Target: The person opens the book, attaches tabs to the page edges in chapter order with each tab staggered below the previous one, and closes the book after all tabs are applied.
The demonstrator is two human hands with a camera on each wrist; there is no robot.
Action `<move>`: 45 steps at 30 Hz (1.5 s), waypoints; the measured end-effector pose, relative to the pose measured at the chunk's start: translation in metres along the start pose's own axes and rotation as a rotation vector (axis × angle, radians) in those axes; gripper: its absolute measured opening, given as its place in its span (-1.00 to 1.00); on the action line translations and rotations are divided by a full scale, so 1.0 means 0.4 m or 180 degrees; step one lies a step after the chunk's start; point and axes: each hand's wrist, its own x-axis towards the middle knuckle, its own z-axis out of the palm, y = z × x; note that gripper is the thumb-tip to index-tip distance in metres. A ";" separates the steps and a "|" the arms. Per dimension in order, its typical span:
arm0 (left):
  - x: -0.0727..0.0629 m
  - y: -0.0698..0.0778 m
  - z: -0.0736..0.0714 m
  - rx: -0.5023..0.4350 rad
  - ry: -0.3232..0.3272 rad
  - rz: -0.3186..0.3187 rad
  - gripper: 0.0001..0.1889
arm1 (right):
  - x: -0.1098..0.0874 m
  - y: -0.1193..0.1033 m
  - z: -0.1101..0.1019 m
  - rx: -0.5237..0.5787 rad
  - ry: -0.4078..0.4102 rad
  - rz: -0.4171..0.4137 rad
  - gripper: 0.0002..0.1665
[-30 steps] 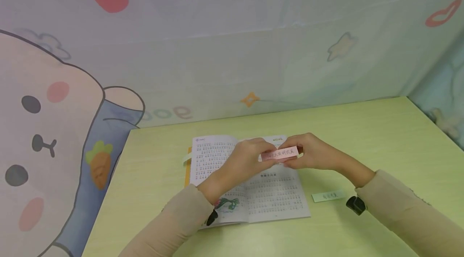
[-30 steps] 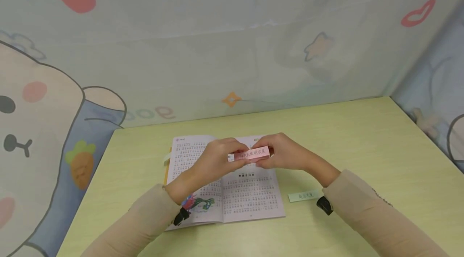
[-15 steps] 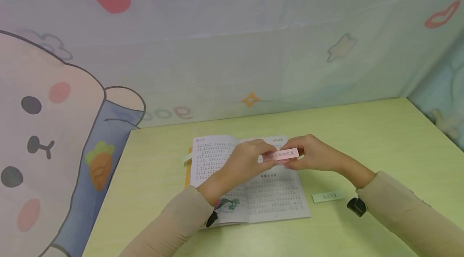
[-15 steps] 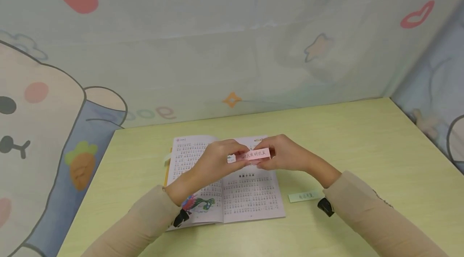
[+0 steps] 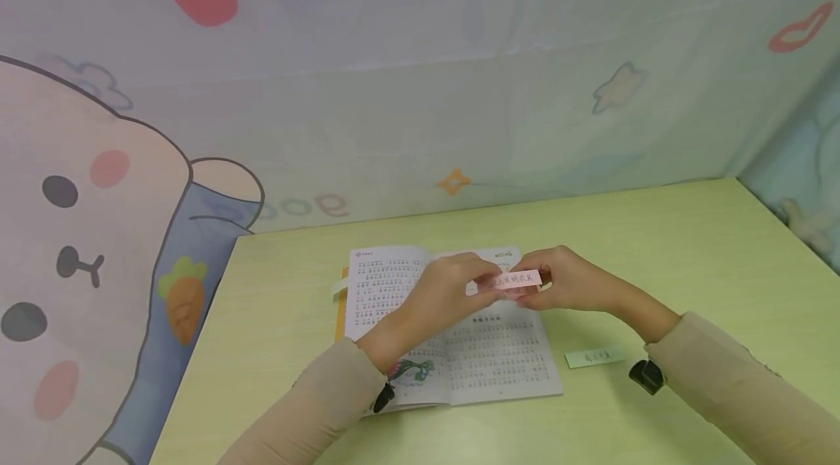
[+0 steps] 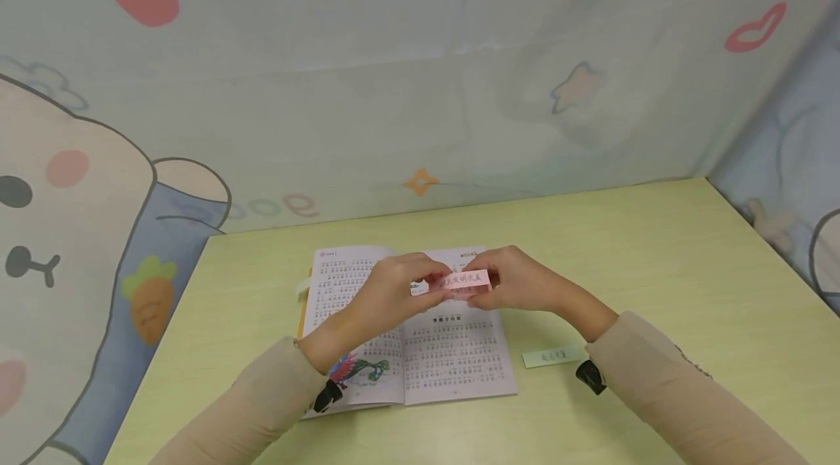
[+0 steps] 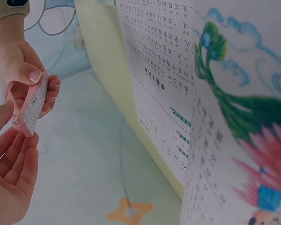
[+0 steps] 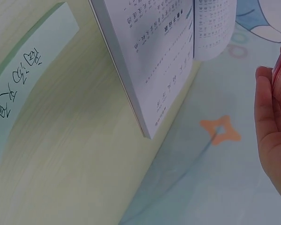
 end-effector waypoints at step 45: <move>-0.012 -0.018 -0.006 0.0632 0.0093 -0.0006 -0.76 | -0.089 0.109 -0.038 -0.0200 0.0139 0.0454 -0.77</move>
